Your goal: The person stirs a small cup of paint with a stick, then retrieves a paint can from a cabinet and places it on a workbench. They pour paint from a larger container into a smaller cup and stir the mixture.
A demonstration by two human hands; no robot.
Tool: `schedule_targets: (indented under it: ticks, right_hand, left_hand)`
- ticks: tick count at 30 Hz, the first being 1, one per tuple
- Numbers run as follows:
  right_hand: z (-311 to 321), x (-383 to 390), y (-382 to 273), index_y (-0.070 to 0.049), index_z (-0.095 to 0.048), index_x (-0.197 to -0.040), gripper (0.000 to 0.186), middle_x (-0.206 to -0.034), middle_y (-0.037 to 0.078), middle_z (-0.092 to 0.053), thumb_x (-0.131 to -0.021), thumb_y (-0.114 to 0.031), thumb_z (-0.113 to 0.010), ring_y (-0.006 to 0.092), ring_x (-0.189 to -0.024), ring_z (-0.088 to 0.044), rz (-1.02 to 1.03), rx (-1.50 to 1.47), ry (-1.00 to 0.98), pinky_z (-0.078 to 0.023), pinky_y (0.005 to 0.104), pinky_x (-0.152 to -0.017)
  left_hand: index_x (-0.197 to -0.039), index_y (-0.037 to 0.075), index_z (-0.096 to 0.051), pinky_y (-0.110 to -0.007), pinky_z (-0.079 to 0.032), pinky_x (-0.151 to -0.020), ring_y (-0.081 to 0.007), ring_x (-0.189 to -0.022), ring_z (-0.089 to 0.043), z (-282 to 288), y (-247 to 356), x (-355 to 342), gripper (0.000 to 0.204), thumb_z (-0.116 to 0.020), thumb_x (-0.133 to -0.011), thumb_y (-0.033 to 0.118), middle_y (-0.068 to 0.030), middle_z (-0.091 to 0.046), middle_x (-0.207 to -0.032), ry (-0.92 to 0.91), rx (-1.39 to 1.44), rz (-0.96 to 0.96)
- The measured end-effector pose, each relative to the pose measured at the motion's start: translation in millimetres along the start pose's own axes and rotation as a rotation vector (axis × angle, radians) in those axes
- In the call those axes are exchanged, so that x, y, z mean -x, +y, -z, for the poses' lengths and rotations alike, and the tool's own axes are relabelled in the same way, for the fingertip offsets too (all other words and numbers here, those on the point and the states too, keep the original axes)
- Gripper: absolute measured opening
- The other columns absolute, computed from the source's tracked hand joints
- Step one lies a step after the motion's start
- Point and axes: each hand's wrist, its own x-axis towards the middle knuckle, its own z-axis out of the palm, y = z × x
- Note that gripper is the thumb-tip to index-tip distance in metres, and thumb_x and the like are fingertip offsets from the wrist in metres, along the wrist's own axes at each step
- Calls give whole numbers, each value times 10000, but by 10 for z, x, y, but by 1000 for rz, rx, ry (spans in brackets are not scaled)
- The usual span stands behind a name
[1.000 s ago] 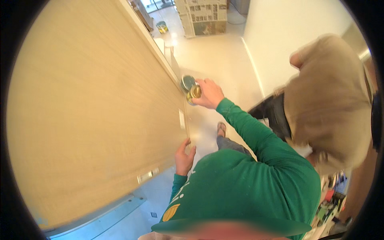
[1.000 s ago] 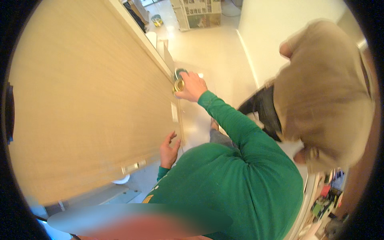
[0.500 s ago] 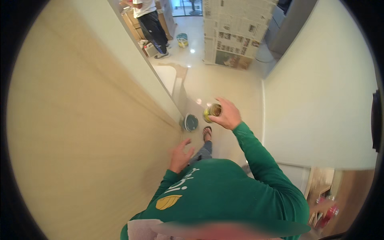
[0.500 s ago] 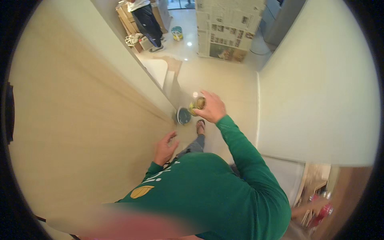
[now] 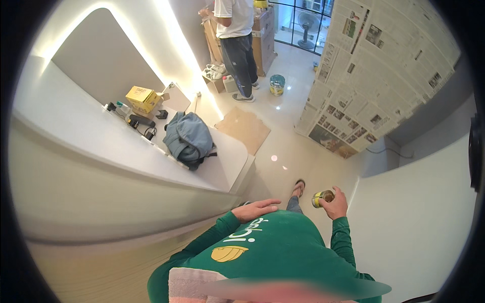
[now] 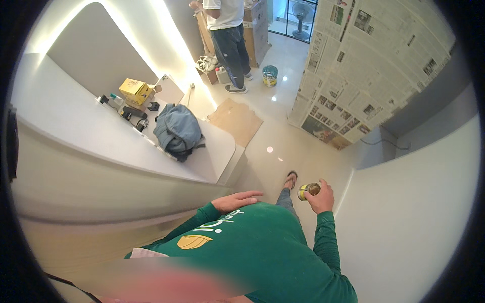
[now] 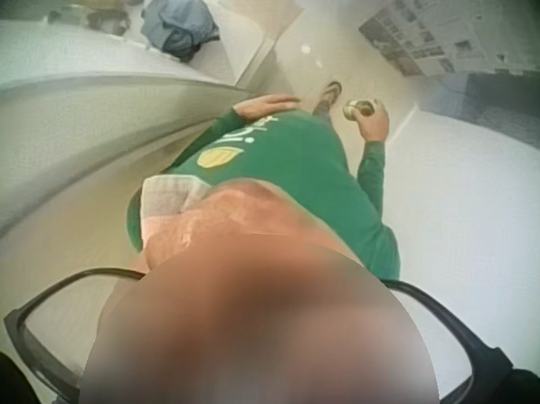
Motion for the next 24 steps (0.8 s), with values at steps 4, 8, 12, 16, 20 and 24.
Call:
schedule_targets:
  ticks: [4,8,12,16,20,24]
  right_hand:
    - [55,-1463,-178,-59,-583,-1502,905,-1371,229,-658,-755,-471,-886,427,-1301,-615,164,9,-65,-521,530,-1098]
    - [300,-3020,-946,-67,-584,-1503,906,-1379,233,-654,-755,-476,-888,431,-1311,-605,373,-52,-143,-513,525,-1106]
    - [556,-4396,-1956,-79,-582,-1496,887,-1338,225,-659,-768,-488,-882,424,-1301,-605,576,-20,-178,-512,521,-1098]
    - [611,-5437,-2910,-100,-587,-1481,846,-1305,206,-670,-787,-491,-872,410,-1283,-613,697,-59,-145,-519,526,-1081]
    - [424,-6295,-3682,-116,-588,-1479,840,-1307,194,-677,-782,-489,-874,400,-1283,-622,708,-58,-120,-532,525,-1068]
    - [151,-7080,-4304,-97,-591,-1459,829,-1303,208,-691,-786,-484,-880,405,-1240,-655,638,-50,-129,-537,505,-1070]
  left_hand:
    - [-1689,69,-428,-402,-369,-1272,-290,-1530,-486,398,442,-764,689,-507,-1171,516,-210,-507,-1665,125,-63,2]
    - [-1689,48,-414,-408,-385,-1264,-305,-1511,-509,815,1186,-1380,705,-517,-1168,511,-204,-522,-1646,312,-120,9]
    - [-1683,45,-408,-433,-518,-1157,-292,-1424,-597,1170,1674,-1704,664,-570,-1162,425,-208,-573,-1584,565,197,-129]
    - [-1660,20,-436,-420,-540,-1130,-284,-1370,-642,1695,1878,-2023,654,-626,-1143,373,-215,-618,-1535,779,194,-116]
    - [-1621,-11,-482,-414,-537,-1135,-294,-1356,-657,2352,2113,-2356,645,-677,-1117,341,-236,-637,-1516,879,100,-178]
    - [-1602,-10,-511,-427,-538,-1136,-315,-1359,-660,3057,2504,-2587,655,-745,-1078,305,-258,-650,-1501,958,108,-285]
